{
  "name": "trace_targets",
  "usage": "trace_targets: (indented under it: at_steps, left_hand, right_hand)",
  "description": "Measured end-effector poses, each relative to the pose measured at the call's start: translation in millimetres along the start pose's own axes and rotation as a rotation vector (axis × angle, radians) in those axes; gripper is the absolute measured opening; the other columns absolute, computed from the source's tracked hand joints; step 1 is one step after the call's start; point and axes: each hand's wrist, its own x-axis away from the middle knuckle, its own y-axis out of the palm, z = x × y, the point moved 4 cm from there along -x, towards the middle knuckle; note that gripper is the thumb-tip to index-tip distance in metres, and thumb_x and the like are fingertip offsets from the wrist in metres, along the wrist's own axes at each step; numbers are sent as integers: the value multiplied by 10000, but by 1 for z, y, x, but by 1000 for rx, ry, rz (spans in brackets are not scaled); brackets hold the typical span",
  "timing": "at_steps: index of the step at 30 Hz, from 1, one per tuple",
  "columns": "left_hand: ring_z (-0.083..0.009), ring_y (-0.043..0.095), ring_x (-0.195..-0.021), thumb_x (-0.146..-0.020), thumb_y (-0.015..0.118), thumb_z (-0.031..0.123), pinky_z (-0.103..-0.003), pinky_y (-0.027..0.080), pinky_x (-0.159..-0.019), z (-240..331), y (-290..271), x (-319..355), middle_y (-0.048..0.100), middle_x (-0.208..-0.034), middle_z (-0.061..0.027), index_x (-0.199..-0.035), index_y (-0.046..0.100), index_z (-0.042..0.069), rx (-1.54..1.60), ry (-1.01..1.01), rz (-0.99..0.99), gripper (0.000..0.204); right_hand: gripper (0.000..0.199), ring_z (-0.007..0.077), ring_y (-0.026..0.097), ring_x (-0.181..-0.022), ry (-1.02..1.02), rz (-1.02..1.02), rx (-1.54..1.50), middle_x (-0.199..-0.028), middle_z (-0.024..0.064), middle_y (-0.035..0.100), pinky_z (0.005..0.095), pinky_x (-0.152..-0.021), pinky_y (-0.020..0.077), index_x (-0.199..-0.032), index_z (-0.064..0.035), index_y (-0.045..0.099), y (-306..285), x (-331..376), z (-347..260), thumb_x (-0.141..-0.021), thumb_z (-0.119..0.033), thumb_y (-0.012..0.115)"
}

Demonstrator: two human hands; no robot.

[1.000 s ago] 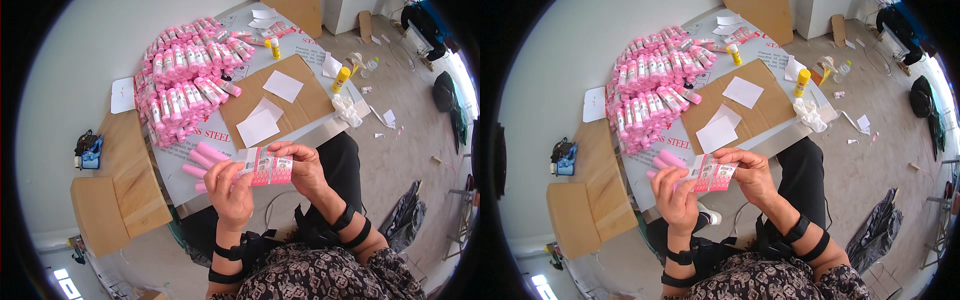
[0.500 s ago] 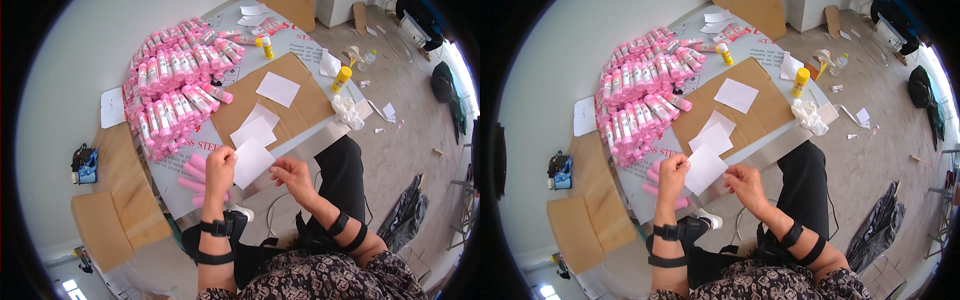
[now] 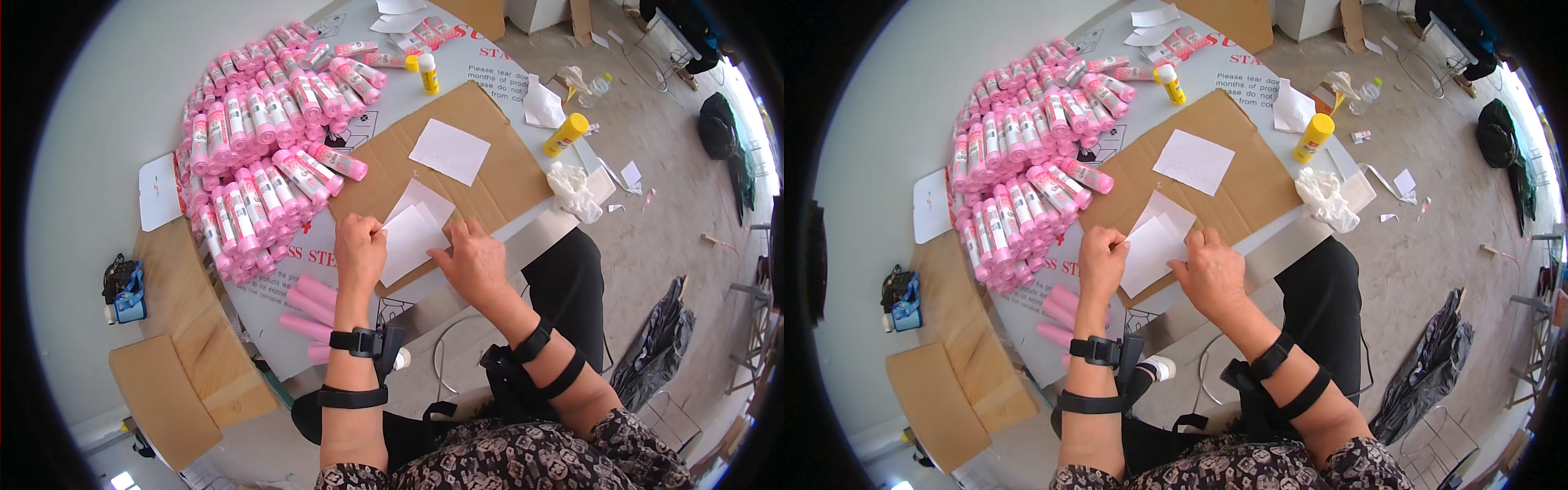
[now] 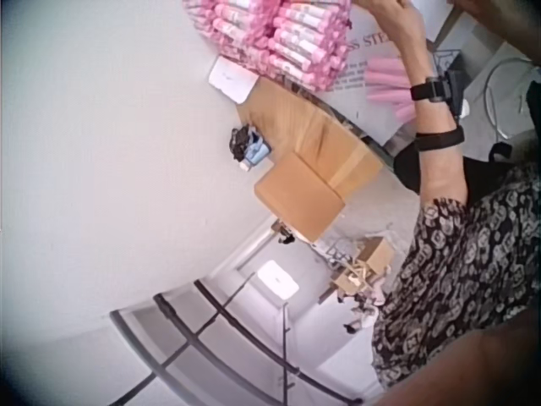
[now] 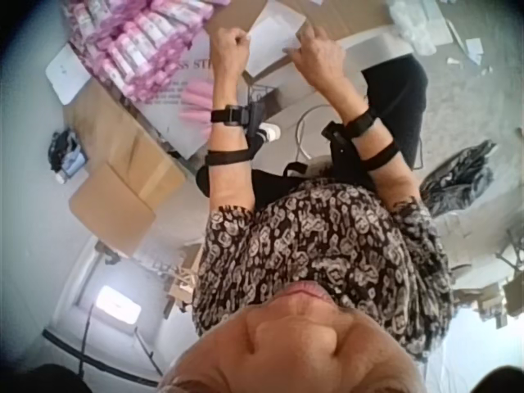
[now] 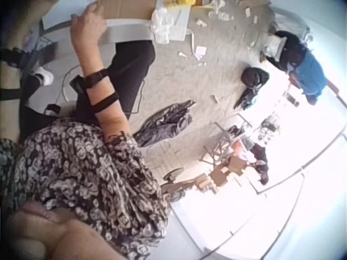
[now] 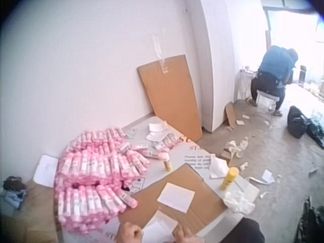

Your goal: Applying adhesive labels to small pink plastic tubes.

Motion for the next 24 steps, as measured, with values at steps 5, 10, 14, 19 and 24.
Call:
trace_targets:
  at_steps: [5, 10, 14, 19, 24]
  left_hand:
    - [-325, 527, -901, -746, 678, 35, -407, 441, -785, 4, 3, 5, 557, -871, -139, -809, 615, 1, -25, 70, 46, 95]
    - [-314, 508, -989, -739, 691, 43, -432, 414, -832, 11, 3, 9, 559, -957, -114, -945, 601, 32, -159, 78, 86, 225]
    - [-308, 496, -1023, -725, 710, 56, -441, 400, -849, 17, 1, 5, 559, -989, -106, -960, 597, 41, -72, 144, 89, 260]
    - [-301, 515, -930, -644, 758, 28, -410, 426, -809, 23, 8, -3, 560, -930, -106, -890, 585, 35, -96, 162, 12, 301]
    - [-296, 507, -898, -625, 766, 11, -397, 427, -795, 14, 11, -5, 551, -905, -106, -882, 570, 34, -96, 134, -8, 324]
  right_hand:
    - [372, 321, 641, -739, 26, -28, 84, -919, 133, 579, 414, -588, 507, -944, -25, 536, 11, -3, 1, -716, -223, 753]
    - [347, 323, 644, -746, 28, -16, 66, -893, 147, 580, 419, -593, 509, -911, -27, 527, 11, -3, 0, -701, -186, 753]
    - [351, 327, 643, -744, 22, -14, 81, -884, 150, 580, 422, -588, 508, -910, -26, 518, 10, -2, -2, -698, -180, 752]
    - [357, 341, 638, -712, 10, -33, 74, -848, 153, 590, 422, -581, 506, -927, -19, 510, 7, -5, -1, -708, -177, 743]
    - [297, 365, 628, -719, 76, 118, -108, -833, 170, 605, 439, -597, 499, -937, -19, 542, -7, -28, 7, -731, -148, 711]
